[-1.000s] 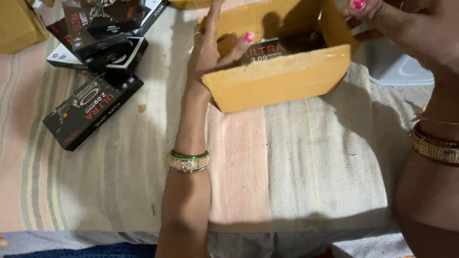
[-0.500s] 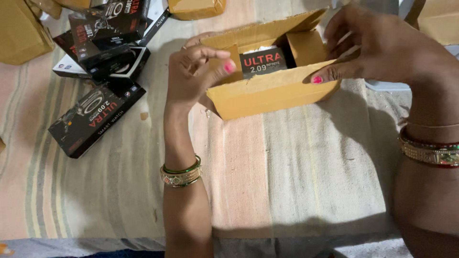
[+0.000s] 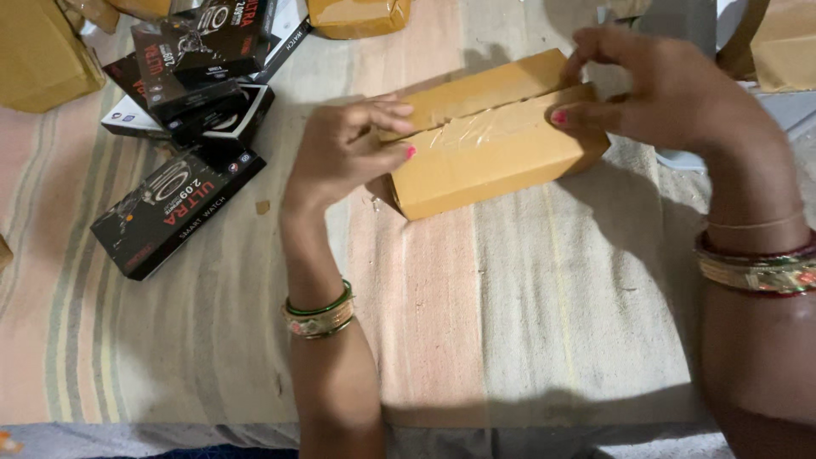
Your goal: The person places smartwatch boxes into small cardboard shipping boxes, folds the flaps, and seals them with packing tape. They repeat this process for several units, occasionally opening a product box to check the contents before resealing it.
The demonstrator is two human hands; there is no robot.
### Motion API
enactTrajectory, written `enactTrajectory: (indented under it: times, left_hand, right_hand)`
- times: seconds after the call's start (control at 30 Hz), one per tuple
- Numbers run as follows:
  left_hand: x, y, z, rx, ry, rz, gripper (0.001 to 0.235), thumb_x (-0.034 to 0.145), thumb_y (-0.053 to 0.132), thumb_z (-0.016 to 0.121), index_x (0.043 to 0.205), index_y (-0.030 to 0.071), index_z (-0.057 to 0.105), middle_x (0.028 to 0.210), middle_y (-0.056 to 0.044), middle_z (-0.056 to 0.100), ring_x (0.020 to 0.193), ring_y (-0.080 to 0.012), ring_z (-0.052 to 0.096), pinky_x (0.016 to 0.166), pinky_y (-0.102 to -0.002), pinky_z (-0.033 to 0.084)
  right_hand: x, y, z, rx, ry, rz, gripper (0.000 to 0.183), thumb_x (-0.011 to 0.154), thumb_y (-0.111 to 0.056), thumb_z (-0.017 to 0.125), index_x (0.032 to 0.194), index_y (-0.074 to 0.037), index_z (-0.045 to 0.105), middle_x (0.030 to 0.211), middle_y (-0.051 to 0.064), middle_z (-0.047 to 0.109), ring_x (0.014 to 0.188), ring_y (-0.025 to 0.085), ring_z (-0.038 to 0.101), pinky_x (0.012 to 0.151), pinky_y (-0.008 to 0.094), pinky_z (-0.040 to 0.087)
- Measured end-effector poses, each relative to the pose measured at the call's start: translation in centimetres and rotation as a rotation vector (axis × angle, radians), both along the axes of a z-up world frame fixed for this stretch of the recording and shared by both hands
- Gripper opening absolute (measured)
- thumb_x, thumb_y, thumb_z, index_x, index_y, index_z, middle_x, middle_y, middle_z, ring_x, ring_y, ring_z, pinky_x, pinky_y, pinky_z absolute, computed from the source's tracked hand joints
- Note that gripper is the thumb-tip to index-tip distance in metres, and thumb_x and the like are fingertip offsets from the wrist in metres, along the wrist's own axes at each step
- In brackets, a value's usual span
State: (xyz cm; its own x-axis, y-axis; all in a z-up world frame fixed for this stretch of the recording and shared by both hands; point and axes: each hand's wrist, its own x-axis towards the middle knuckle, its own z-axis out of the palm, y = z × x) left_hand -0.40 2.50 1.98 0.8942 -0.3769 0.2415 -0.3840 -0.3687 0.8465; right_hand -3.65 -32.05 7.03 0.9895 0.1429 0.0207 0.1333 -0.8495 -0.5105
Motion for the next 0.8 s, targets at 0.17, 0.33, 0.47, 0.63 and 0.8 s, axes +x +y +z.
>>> enactTrajectory:
  times: [0.17,0.33,0.47,0.63,0.8]
  left_hand:
    - [0.5,-0.5,-0.7,0.010,-0.034,-0.090,0.026,0.082,0.005,0.083,0.108,0.005,0.078,0.135,-0.021,0.068,0.142,-0.0285,0.050,0.103,-0.034,0.051]
    - [0.3,-0.7,-0.7,-0.058,0.016,-0.058,0.023,0.081,0.006,0.083,0.103,0.005,0.078,0.138,-0.023,0.064,0.136,-0.0287,0.058,0.100,-0.033,0.058]
    - [0.0,-1.7,-0.5,-0.019,0.102,0.077,0.007,0.082,0.010,0.080,0.088,0.006,0.079,0.139,-0.019,0.065,0.123,-0.0278,0.072,0.085,-0.035,0.062]
    - [-0.5,-3.8,-0.4,0.196,-0.119,0.183,0.013,0.079,0.006,0.079,0.067,0.002,0.074,0.122,-0.019,0.072,0.131,-0.0299,0.061,0.104,-0.042,0.054]
    - [-3.0,-10.5,-2.2,0.511,-0.485,0.246,0.021,0.085,-0.004,0.062,0.104,-0.004,0.073,0.134,-0.025,0.064,0.133,-0.0377,0.056,0.120,-0.050,0.040]
  right_hand:
    - [0.5,0.6,-0.6,0.043,-0.057,0.047,0.049,0.086,-0.028,0.079,0.129,-0.009,0.064,0.130,0.021,0.068,0.124,0.033,0.063,0.096,0.048,0.053]
    - [0.6,0.6,-0.8,0.030,0.011,-0.009,0.051,0.087,-0.034,0.079,0.129,-0.011,0.063,0.128,0.020,0.067,0.117,0.034,0.065,0.090,0.048,0.054]
    - [0.4,0.8,-0.7,0.002,0.035,-0.045,0.044,0.089,-0.035,0.078,0.126,-0.013,0.068,0.122,0.017,0.071,0.109,0.031,0.068,0.085,0.047,0.055]
    - [0.4,0.2,-1.4,-0.100,-0.128,0.050,0.034,0.090,-0.031,0.081,0.116,-0.009,0.076,0.104,0.017,0.076,0.090,0.032,0.073,0.077,0.045,0.057]
    - [0.9,-0.6,-2.9,-0.018,-0.226,0.143,0.030,0.087,-0.026,0.081,0.108,-0.006,0.077,0.099,0.017,0.076,0.088,0.031,0.075,0.077,0.042,0.058]
